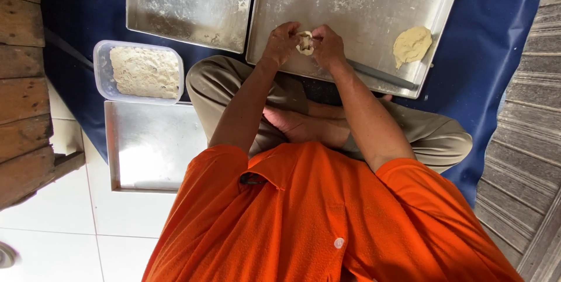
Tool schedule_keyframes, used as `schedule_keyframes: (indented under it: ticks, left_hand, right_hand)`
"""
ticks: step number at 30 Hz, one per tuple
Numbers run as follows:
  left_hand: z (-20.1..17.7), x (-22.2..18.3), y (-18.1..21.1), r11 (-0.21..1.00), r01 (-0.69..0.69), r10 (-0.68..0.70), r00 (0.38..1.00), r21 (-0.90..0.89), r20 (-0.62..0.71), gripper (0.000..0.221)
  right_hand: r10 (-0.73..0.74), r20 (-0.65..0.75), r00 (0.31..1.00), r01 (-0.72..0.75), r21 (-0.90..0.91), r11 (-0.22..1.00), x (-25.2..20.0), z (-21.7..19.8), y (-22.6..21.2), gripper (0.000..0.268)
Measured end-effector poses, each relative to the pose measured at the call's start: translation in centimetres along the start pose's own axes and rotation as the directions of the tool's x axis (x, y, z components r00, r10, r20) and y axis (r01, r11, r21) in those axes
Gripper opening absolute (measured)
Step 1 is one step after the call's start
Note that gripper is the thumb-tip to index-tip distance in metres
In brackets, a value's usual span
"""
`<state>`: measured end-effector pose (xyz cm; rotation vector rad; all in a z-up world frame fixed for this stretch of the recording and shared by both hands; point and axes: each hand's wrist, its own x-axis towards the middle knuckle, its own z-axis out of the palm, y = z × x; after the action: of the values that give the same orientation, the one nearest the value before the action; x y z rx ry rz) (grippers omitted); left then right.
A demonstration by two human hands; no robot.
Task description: A person manually shapes small pieces of dough and arranges them in rows on a baking tray, occasionally using a metal rod to roll out the dough.
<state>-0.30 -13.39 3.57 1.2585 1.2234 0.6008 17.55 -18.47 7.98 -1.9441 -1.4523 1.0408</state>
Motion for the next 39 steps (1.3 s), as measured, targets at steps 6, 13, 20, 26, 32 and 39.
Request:
schedule_keyframes:
  ticks: [6, 13, 20, 26, 32, 39]
  left_hand:
    - [0.7, 0.0, -0.5, 0.943, -0.183, 0.193, 0.981, 0.277, -0.008, 0.014]
    - [0.8, -0.7, 1.0, 0.907, -0.319, 0.329, 0.944, 0.275, 0.011, 0.021]
    - [0.3, -1.2, 2.0, 0.931, -0.214, 0.192, 0.976, 0.297, 0.101, 0.022]
    - [0.9, -1.2, 1.7, 0.929, -0.206, 0.182, 0.978, 0.307, 0.107, 0.032]
    - [1.5, 0.0, -0.6, 0.891, -0.311, 0.311, 0.949, 0.330, 0.054, 0.021]
    - [0.8, -0.9, 0.8, 0.906, -0.371, 0.376, 0.927, 0.203, 0.019, 0.023]
  right_hand:
    - [0.068, 0.010, 0.998, -0.067, -0.051, 0.996, -0.2, 0.1, -1.1, 0.019]
    - [-0.059, -0.072, 0.996, 0.056, -0.053, 0.997, -0.8, 0.5, 0.1, 0.022]
    - [-0.217, -0.120, 0.969, 0.211, -0.064, 0.975, -1.7, 0.1, -1.2, 0.028]
    - [-0.354, -0.137, 0.925, 0.349, -0.053, 0.935, -2.4, -0.5, -1.6, 0.033]
    - [-0.273, -0.044, 0.961, 0.272, -0.035, 0.962, -3.1, -1.8, -2.9, 0.030]
    - [0.081, 0.008, 0.997, -0.081, -0.055, 0.995, -2.6, -2.4, -4.1, 0.021]
